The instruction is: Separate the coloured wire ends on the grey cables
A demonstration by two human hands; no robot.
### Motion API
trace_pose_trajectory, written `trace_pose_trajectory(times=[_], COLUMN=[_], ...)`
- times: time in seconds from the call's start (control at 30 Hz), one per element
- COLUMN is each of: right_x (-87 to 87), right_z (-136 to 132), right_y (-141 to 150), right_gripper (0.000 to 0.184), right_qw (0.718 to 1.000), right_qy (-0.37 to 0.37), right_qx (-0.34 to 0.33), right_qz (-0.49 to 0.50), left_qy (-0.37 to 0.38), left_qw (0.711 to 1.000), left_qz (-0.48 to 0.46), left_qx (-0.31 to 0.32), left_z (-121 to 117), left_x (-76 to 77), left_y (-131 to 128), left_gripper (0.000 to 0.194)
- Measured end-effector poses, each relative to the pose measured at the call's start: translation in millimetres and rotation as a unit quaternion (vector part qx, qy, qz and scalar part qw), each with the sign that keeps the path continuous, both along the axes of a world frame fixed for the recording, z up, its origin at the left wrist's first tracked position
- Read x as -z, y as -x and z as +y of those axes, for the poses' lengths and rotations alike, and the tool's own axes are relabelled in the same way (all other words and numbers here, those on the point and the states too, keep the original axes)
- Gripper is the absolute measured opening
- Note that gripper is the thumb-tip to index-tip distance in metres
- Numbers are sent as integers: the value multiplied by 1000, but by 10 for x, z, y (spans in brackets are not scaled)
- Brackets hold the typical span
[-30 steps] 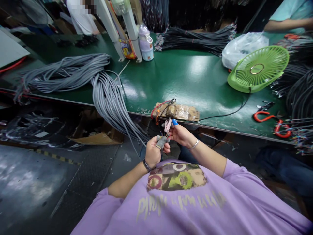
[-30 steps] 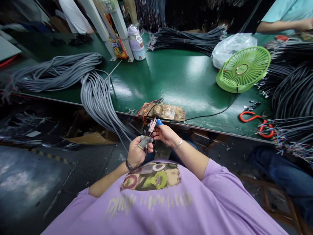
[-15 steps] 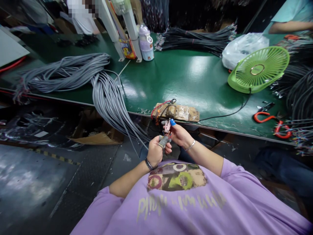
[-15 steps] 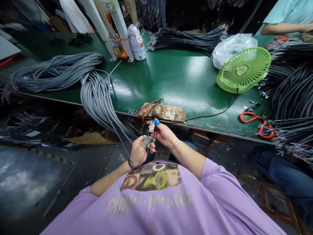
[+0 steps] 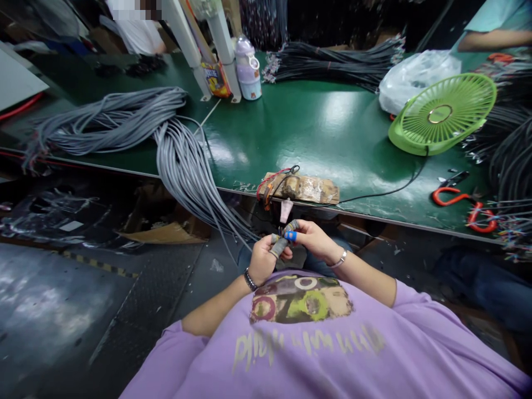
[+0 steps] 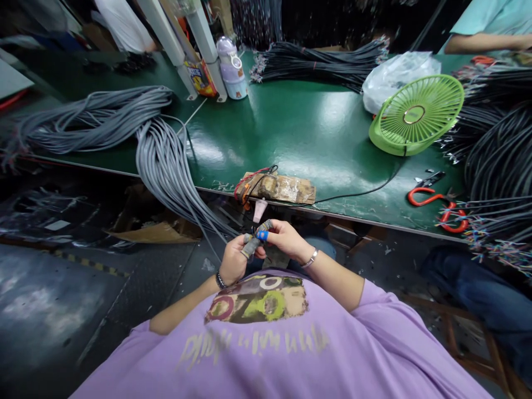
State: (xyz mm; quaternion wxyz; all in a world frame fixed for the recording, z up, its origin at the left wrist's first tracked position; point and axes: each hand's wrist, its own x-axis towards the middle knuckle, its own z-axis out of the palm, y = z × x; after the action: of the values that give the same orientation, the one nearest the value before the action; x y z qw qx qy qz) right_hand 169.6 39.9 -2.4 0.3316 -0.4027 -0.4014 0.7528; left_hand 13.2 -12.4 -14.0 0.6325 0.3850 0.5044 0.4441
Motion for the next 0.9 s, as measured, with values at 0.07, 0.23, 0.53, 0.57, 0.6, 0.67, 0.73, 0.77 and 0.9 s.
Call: trace_pose_trajectory(times=[0.07, 0.23, 0.53, 0.57, 0.6, 0.67, 0.73, 0.77, 0.9], right_x=[-6, 14, 55, 64, 69, 65, 46, 33, 2], right_z=[3, -10, -57, -59, -58, -50, -33, -24, -3], right_y=[0, 20, 156, 161, 161, 154, 141, 134, 116], right_gripper=[32, 28, 25, 25, 26, 27, 30, 32, 34], right_qw=[1000, 999, 997, 997, 997, 997, 998, 999, 998], right_qy=[-14, -35, 12, 19, 22, 17, -1, -13, -40], right_qx=[-8, 3, 73, 77, 78, 71, 50, 39, 11], right_qz=[-11, -29, -16, -14, -14, -18, -25, -30, -47], left_qy=[4, 17, 28, 28, 26, 22, 21, 23, 23], left_qw=[1000, 999, 994, 995, 995, 997, 999, 999, 999], left_qz=[7, 14, -54, -53, -49, -35, -16, -8, 16], left_qx=[21, 47, -87, -84, -77, -60, -45, -39, -25], left_z=[9, 17, 11, 12, 12, 14, 15, 16, 20], left_x=[-18, -30, 73, 76, 77, 74, 64, 58, 32], left_y=[12, 33, -8, -7, -3, 8, 21, 26, 31], left_gripper=[27, 27, 24, 23, 23, 24, 25, 26, 30])
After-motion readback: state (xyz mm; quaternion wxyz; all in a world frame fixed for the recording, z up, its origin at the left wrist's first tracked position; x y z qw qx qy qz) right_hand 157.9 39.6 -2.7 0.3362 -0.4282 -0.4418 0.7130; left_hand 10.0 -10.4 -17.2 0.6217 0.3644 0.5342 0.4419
